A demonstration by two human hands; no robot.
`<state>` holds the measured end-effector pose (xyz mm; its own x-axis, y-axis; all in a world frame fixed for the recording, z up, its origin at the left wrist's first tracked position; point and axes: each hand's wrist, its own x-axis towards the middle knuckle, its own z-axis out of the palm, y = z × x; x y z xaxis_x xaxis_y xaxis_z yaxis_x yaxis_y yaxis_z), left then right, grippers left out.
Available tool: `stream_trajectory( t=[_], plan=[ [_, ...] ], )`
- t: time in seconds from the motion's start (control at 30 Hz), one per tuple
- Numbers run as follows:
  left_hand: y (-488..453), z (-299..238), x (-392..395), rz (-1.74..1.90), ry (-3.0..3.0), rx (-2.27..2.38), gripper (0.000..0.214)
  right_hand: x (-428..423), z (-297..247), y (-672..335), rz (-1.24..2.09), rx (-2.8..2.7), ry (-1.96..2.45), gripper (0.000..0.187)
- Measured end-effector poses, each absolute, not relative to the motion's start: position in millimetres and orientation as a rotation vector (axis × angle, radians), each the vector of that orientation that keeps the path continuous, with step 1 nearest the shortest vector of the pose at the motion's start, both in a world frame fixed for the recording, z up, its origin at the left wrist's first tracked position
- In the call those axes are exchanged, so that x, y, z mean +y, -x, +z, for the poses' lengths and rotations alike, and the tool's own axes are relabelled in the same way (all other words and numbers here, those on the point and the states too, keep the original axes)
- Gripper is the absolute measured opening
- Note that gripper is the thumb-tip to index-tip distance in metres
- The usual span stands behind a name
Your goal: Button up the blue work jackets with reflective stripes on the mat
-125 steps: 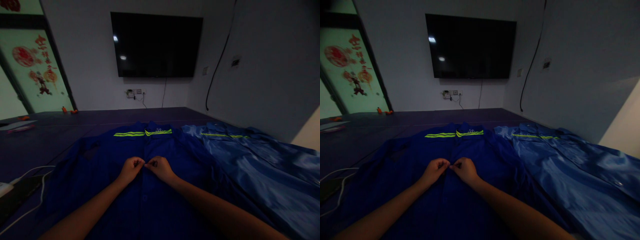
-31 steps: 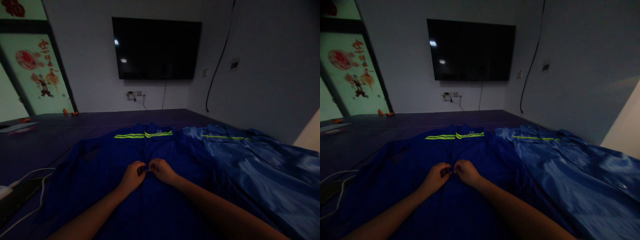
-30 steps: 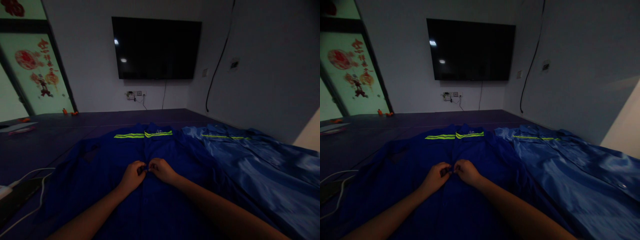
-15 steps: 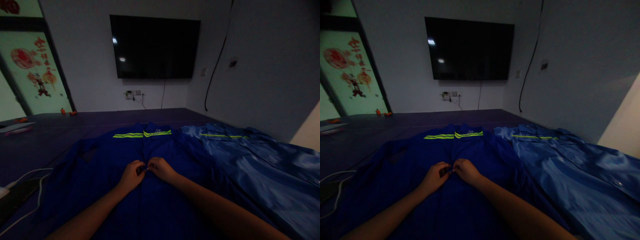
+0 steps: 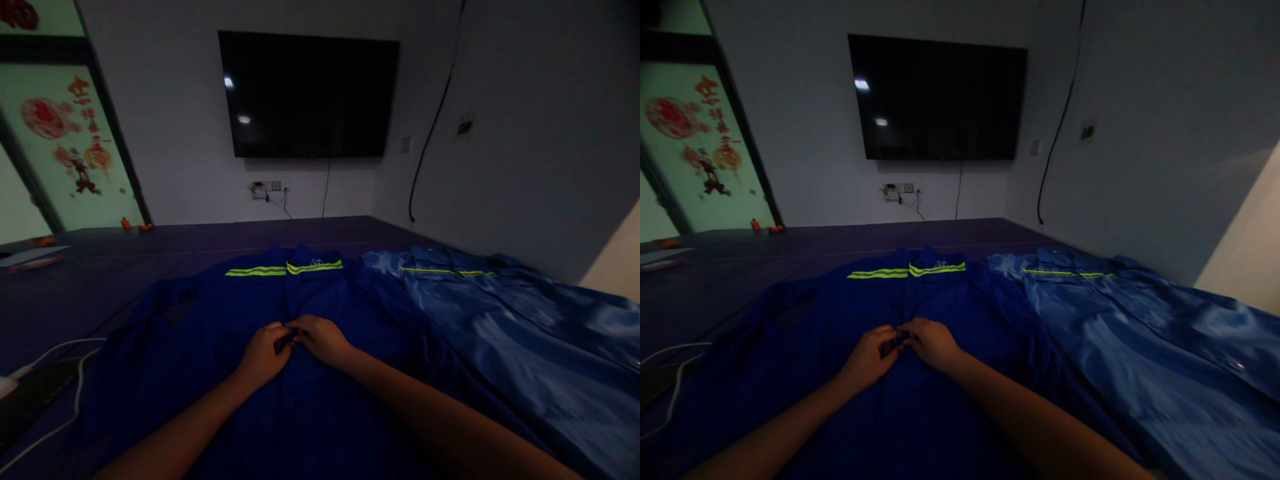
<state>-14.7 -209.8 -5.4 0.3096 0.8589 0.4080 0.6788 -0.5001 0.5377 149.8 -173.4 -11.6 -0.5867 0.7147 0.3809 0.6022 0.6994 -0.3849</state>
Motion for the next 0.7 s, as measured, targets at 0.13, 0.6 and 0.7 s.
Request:
stream_trajectory(
  t=[0.13, 0.6, 0.7],
  plan=[
    [14.1, -4.8, -211.5, 0.947, -2.344, 1.410, 0.020, -174.5, -11.2, -149.4, 0.251, -2.400, 1.021, 0.025],
    [13.5, -5.8, -213.9, 1.063, -2.295, 1.586, 0.019, -177.9, -10.2, -148.0, 0.196, -2.348, 1.165, 0.015],
    [14.1, -5.4, -214.3, 1.048, -2.249, 1.686, 0.017, -178.3, -10.1, -147.9, 0.198, -2.344, 1.168, 0.016]
  ],
)
